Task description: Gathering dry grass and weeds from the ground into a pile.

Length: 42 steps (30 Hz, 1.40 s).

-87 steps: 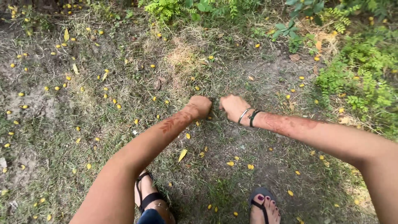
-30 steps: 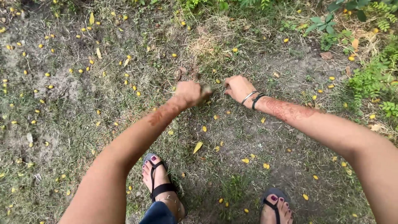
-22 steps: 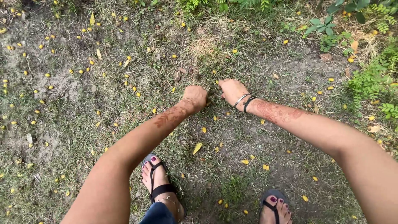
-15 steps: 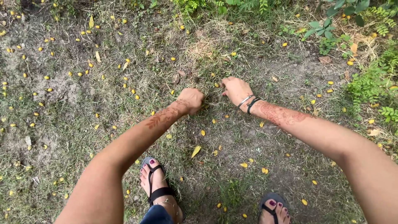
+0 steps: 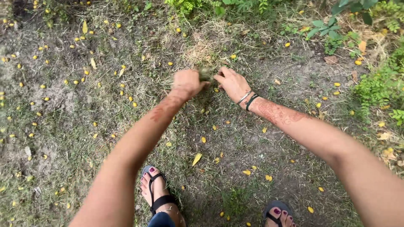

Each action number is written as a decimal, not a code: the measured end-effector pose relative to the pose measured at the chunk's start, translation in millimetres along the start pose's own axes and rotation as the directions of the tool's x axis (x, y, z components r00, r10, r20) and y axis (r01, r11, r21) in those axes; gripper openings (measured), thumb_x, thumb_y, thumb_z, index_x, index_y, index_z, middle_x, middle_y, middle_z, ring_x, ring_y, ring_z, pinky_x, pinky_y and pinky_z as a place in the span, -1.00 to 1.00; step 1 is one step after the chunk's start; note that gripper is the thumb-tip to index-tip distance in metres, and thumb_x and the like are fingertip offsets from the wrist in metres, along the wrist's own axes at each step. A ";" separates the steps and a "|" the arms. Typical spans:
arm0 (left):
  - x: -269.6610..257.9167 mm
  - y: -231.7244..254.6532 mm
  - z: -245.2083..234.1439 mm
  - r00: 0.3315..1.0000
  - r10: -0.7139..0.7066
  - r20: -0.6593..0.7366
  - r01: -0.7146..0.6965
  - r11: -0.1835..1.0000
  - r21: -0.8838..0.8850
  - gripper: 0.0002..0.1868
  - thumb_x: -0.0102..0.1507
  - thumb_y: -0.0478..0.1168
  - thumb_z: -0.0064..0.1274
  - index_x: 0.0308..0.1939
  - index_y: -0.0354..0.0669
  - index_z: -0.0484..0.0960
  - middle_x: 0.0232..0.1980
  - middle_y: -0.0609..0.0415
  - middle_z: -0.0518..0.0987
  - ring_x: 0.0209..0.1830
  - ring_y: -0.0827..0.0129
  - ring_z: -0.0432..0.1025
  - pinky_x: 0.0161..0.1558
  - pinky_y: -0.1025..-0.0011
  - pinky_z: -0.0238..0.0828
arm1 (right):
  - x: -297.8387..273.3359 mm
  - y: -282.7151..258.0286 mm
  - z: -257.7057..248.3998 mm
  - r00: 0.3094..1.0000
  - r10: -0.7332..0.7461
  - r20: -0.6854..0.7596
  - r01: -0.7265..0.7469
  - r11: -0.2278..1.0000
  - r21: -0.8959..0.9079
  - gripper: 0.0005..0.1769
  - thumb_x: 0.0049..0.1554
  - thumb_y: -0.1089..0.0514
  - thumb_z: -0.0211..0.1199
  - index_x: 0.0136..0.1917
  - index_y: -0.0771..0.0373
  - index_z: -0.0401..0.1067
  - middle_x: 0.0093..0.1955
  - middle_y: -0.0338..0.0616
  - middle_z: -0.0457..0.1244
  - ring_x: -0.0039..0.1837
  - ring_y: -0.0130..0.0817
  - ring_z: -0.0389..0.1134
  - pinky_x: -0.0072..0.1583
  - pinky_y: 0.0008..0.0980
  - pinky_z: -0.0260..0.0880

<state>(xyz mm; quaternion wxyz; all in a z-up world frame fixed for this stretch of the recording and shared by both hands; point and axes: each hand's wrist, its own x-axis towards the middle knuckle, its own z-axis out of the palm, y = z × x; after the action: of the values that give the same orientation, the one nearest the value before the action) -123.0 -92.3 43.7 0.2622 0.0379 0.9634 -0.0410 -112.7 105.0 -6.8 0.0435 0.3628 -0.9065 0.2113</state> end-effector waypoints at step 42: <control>25.9 2.8 37.2 0.916 0.366 -0.166 -0.355 0.930 0.092 -0.77 0.37 -0.17 -0.07 -0.29 -0.09 0.67 -0.37 -0.02 0.64 -0.41 0.25 0.54 -0.34 0.23 0.48 | 29.8 0.0 -1.6 0.995 0.094 0.043 -0.087 0.984 -0.154 -0.77 0.04 0.46 0.21 -0.04 0.28 0.50 -0.06 0.02 0.37 0.05 -0.08 0.45 0.03 -0.16 0.53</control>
<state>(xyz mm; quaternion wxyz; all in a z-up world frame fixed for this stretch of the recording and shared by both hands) -126.3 -91.9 -1.6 0.1760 0.2260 0.9579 -0.0173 -134.7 86.7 1.6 0.0385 0.3221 -0.9363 0.1344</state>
